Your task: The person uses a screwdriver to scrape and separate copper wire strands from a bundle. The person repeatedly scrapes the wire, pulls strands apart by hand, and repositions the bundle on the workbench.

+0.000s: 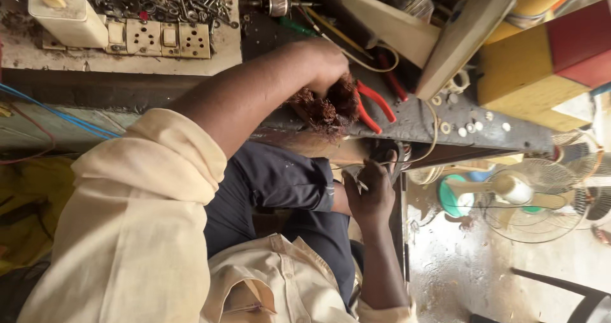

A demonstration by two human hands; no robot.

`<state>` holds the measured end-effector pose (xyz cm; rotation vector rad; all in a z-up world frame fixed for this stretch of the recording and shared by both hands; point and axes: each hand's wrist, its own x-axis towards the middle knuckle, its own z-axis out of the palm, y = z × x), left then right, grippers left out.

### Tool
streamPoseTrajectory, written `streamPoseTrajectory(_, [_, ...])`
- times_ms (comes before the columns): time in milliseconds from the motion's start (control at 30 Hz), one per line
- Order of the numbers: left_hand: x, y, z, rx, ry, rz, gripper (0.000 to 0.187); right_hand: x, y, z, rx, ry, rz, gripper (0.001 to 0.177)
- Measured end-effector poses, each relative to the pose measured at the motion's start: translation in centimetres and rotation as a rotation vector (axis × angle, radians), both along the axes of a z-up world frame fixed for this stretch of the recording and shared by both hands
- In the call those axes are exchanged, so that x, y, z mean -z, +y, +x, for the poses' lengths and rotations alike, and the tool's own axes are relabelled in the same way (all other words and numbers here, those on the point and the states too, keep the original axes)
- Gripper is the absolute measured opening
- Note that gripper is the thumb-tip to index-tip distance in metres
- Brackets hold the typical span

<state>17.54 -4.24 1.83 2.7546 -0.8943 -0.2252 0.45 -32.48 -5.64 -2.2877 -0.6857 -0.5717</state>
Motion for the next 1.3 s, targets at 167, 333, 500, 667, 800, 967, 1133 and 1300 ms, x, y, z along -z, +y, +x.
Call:
streamPoseTrajectory(167, [-1.8,-0.5,-1.7,-0.042,-0.013,0.117,0.041,-1.1,4.0,2.4,-0.116,-0.095,-0.026,0.069])
streamPoseTrajectory(333, [-1.9,-0.3,-2.1,-0.051,-0.016,0.104,0.035,-1.8,6.6,4.4,-0.158,-0.070,0.020,0.073])
streamPoseTrajectory(500, [-1.4,-0.8,-2.1,-0.063,-0.046,0.147,0.022,-4.7,6.5,4.8,-0.275,-0.164,-0.099,0.059])
streamPoseTrajectory(667, [-1.3,-0.9,-2.2,-0.080,-0.033,0.120,0.015,-5.6,6.7,4.9,-0.291,-0.248,-0.152,0.056])
streamPoseTrajectory(800, [-1.7,-0.5,-2.6,-0.074,-0.021,0.077,0.018,-4.5,7.4,4.7,-0.258,-0.420,-0.136,0.048])
streamPoseTrajectory(967, [-2.0,-0.6,-2.6,-0.078,-0.019,0.119,0.021,-3.8,7.2,4.2,-0.194,-0.380,-0.062,0.040])
streamPoseTrajectory(1133, [-1.9,-0.8,-2.3,-0.037,-0.026,0.152,0.023,-3.3,7.0,4.4,-0.125,-0.279,0.022,0.034])
streamPoseTrajectory(1300, [-2.0,-0.7,-2.4,-0.015,-0.015,0.130,0.024,-3.0,6.6,5.5,-0.162,-0.202,0.119,0.031])
